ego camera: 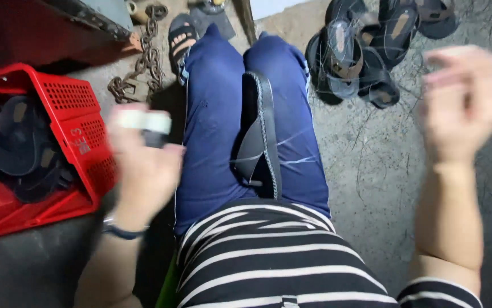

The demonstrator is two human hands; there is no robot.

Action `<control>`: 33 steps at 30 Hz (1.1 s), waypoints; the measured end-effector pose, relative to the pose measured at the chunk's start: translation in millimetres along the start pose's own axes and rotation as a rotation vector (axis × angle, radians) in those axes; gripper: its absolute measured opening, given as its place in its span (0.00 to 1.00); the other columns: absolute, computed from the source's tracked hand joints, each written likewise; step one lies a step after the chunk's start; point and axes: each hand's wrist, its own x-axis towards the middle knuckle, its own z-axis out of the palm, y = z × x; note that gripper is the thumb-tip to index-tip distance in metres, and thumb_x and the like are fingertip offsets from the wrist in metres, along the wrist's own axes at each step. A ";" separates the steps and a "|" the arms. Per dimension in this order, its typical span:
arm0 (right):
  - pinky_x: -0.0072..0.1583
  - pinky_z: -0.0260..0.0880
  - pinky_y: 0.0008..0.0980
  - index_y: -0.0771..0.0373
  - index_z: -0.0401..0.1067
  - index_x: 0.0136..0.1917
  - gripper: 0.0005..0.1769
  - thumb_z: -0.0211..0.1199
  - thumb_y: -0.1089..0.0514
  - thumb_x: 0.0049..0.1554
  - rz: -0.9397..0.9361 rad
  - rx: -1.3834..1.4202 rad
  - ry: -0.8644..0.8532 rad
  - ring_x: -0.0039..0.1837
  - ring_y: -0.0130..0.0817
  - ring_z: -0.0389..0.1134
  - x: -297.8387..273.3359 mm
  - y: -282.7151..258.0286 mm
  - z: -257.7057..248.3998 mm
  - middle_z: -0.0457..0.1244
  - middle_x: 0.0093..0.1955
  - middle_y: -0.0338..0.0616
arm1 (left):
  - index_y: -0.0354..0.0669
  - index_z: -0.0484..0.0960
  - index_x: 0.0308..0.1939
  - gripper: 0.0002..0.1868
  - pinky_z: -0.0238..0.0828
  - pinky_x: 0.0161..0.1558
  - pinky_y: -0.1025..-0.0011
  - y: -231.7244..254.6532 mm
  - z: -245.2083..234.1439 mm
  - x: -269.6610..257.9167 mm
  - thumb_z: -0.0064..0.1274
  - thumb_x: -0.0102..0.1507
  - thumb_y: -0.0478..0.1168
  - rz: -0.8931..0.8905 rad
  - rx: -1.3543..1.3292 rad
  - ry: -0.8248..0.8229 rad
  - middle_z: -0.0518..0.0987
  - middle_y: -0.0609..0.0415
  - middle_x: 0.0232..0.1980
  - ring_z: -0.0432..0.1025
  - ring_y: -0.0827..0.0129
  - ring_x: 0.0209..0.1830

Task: Hand-sewing the sole of a sandal using a specialized needle and thread.

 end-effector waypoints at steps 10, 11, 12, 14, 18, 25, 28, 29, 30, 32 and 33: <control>0.30 0.63 0.31 0.60 0.69 0.62 0.23 0.57 0.67 0.53 -0.242 -0.048 -0.425 0.28 0.34 0.61 -34.4 -85.1 117.4 0.59 0.27 0.37 | 0.42 0.78 0.29 0.11 0.65 0.53 0.63 62.5 30.9 24.2 0.49 0.63 0.42 0.207 -0.891 -0.554 0.76 0.50 0.49 0.67 0.49 0.57; 0.29 0.64 0.32 0.60 0.69 0.63 0.23 0.55 0.67 0.54 -0.269 -0.051 -0.420 0.28 0.35 0.61 -29.8 -85.5 117.8 0.59 0.27 0.38 | 0.42 0.81 0.37 0.11 0.66 0.54 0.60 73.0 28.2 39.8 0.45 0.66 0.42 0.150 -1.217 -0.621 0.79 0.50 0.47 0.72 0.52 0.52; 0.29 0.64 0.32 0.60 0.69 0.63 0.23 0.55 0.67 0.54 -0.268 -0.050 -0.422 0.28 0.35 0.61 -33.7 -82.9 125.8 0.59 0.27 0.38 | 0.42 0.81 0.37 0.11 0.66 0.54 0.60 50.8 48.7 32.5 0.45 0.66 0.42 0.148 -1.217 -0.621 0.79 0.50 0.47 0.72 0.52 0.52; 0.31 0.65 0.27 0.60 0.72 0.59 0.19 0.55 0.66 0.54 -0.276 0.007 -0.366 0.26 0.31 0.62 -38.6 -75.9 136.7 0.61 0.25 0.34 | 0.32 0.80 0.27 0.12 0.71 0.27 0.76 8.7 93.6 23.6 0.52 0.63 0.36 -0.426 -1.236 -0.478 0.74 0.46 0.24 0.71 0.68 0.24; 0.33 0.68 0.31 0.63 0.71 0.60 0.18 0.51 0.64 0.56 -0.246 0.108 -0.365 0.30 0.38 0.67 -44.3 -64.5 139.2 0.66 0.31 0.40 | 0.32 0.79 0.27 0.21 0.56 0.17 0.85 29.2 76.7 55.5 0.49 0.66 0.47 -0.678 -1.294 -0.406 0.68 0.48 0.17 0.60 0.76 0.16; 0.33 0.67 0.40 0.54 0.65 0.62 0.21 0.59 0.55 0.55 -0.177 -0.079 -0.535 0.37 0.44 0.67 -20.0 -116.0 101.3 0.58 0.50 0.44 | 0.36 0.75 0.28 0.09 0.64 0.30 0.66 94.2 0.6 47.5 0.55 0.59 0.39 0.279 -0.840 -0.405 0.70 0.50 0.26 0.65 0.63 0.25; 0.33 0.64 0.36 0.58 0.66 0.59 0.14 0.55 0.61 0.58 -0.253 0.039 -0.432 0.37 0.41 0.65 -50.1 -120.7 116.2 0.59 0.50 0.46 | 0.27 0.69 0.32 0.16 0.72 0.49 0.46 118.8 -11.9 31.8 0.49 0.63 0.40 0.760 -0.849 -0.275 0.70 0.36 0.44 0.70 0.40 0.44; 0.34 0.63 0.35 0.60 0.68 0.56 0.12 0.55 0.62 0.59 -0.274 0.091 -0.376 0.36 0.39 0.65 -61.5 -119.8 124.5 0.61 0.47 0.43 | 0.22 0.68 0.39 0.20 0.72 0.53 0.44 122.7 -13.6 27.8 0.47 0.64 0.43 0.769 -0.971 -0.314 0.70 0.32 0.49 0.71 0.34 0.49; 0.34 0.63 0.35 0.60 0.68 0.56 0.12 0.55 0.62 0.59 -0.281 0.086 -0.358 0.36 0.39 0.65 -65.0 -117.2 128.3 0.61 0.47 0.43 | 0.22 0.68 0.39 0.20 0.72 0.53 0.44 109.2 4.2 21.4 0.47 0.64 0.43 0.788 -0.960 -0.317 0.70 0.32 0.49 0.71 0.34 0.49; 0.34 0.67 0.25 0.58 0.71 0.42 0.06 0.53 0.60 0.58 -0.345 0.016 -0.157 0.32 0.35 0.67 -78.9 -115.2 135.1 0.62 0.43 0.38 | 0.32 0.75 0.50 0.27 0.66 0.56 0.57 81.5 41.2 9.9 0.63 0.54 0.45 0.300 -0.729 -0.241 0.75 0.37 0.49 0.71 0.43 0.52; 0.34 0.67 0.25 0.58 0.71 0.42 0.06 0.53 0.60 0.58 -0.338 0.004 -0.144 0.32 0.35 0.67 -82.0 -118.4 130.0 0.62 0.43 0.38 | 0.32 0.75 0.50 0.27 0.66 0.56 0.57 78.8 46.6 4.9 0.63 0.54 0.45 0.317 -0.732 -0.250 0.75 0.37 0.49 0.71 0.43 0.52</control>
